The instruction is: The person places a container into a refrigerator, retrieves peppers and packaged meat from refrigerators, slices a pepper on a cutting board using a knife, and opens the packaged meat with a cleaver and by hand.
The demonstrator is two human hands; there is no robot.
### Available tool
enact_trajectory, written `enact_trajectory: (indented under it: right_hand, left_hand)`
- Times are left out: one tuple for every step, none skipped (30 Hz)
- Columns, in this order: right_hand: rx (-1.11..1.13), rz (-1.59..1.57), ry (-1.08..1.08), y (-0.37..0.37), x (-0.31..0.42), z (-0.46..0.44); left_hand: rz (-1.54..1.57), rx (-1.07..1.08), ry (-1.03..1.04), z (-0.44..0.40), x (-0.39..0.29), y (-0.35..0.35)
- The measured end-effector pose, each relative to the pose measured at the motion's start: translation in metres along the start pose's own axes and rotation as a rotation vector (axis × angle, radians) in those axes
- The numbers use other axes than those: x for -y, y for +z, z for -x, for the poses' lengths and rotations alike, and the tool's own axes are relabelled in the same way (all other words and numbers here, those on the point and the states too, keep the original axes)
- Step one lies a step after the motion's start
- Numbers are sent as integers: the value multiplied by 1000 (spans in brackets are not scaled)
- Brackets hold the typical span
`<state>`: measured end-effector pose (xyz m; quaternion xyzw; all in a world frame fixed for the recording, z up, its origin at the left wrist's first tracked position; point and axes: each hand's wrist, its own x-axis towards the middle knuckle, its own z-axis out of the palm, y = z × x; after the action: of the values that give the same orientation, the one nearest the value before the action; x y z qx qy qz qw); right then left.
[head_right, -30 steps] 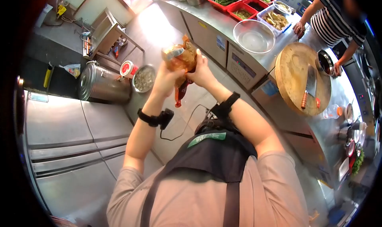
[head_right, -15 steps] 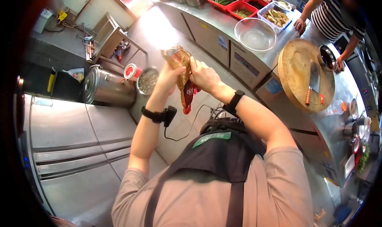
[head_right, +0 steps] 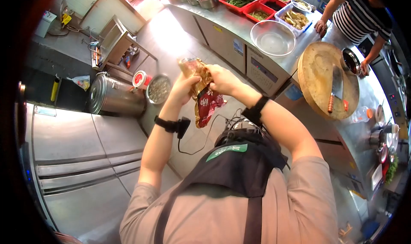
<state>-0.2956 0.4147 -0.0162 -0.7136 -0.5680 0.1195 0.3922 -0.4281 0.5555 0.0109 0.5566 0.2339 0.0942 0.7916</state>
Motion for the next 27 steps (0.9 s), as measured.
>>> enact_trajectory:
  right_hand:
    - [45,-131,40,-12,-4,4]
    - [26,-185,9,-20,-16,10]
    - [9,-384,208,-30,-15,18]
    - [-5,-580,409,-40,-13,27]
    - [12,-895,563,-41,-22,33]
    - [18,-891,565,-35,-21,35]
    - [61,-1213,458,-27,-15,38]
    - [103,-1530,337,-22,-8,41]
    - [62,-1567,342,-22,-3,41]
    - [-19,-1554,392,-31,10,42]
    - [-105,-1518,414,-29,9,44]
    - [-189,-1482,437,-28,9,46]
    - [-259,-1465,402,-26,10,49]
    - [-256,-1468,391,-28,11,51]
    - [-277,-1401,379,-32,18,53]
    - [-304,-1328,374,-35,22,56]
    - [-342,-1289,350,-33,21,59]
    - [-381,-1316,354,-33,21,63]
    - [-407,-1277,371,-32,14,71]
    - [-417,-1254,376,-30,8,72]
    - [-438,-1265,375,-34,8,73]
    - [-426,-1282,345,-37,7,75]
    - [-441,-1315,347,-41,6,77]
    - [-466,-1336,352,-48,6,81]
    - [-468,-1325,359,-50,4,87]
    - [-488,-1304,370,-55,1,91]
    - [-513,-1282,372,-62,-4,95]
  left_hand:
    - [67,43,29,4,1,-4]
    - [135,84,60,8,0,-9]
    - [164,162,69,11,-2,-14]
    - [170,156,75,14,-8,-11]
    - [253,237,39,19,-15,-8]
    - [336,322,4,22,-19,-6]
    - [353,366,-21,17,-17,-4]
    - [358,372,-18,16,-16,-1]
    - [271,314,-34,15,-20,8]
    - [181,261,-48,12,-22,18]
    - [57,203,110,4,-16,24]
    - [60,221,118,-2,-10,30]
    - [-211,108,125,-4,-4,34]
    - [-489,-19,135,-5,1,33]
    - [-648,-1,232,-5,11,37]
    - [-855,-85,283,-9,26,41]
    - [-830,-87,362,-13,39,40]
    - [-791,-73,438,-19,51,46]
    - [-697,-27,396,-24,57,54]
    - [-619,-1,355,-28,59,55]
    - [-779,-33,486,-28,65,60]
    - [-808,-66,446,-19,57,74]
    - [-817,-98,448,-17,61,81]
    - [-819,-119,452,-16,65,91]
    - [-770,-99,434,-16,65,96]
    - [-568,15,389,-19,62,103]
    - [-555,41,357,-22,60,108]
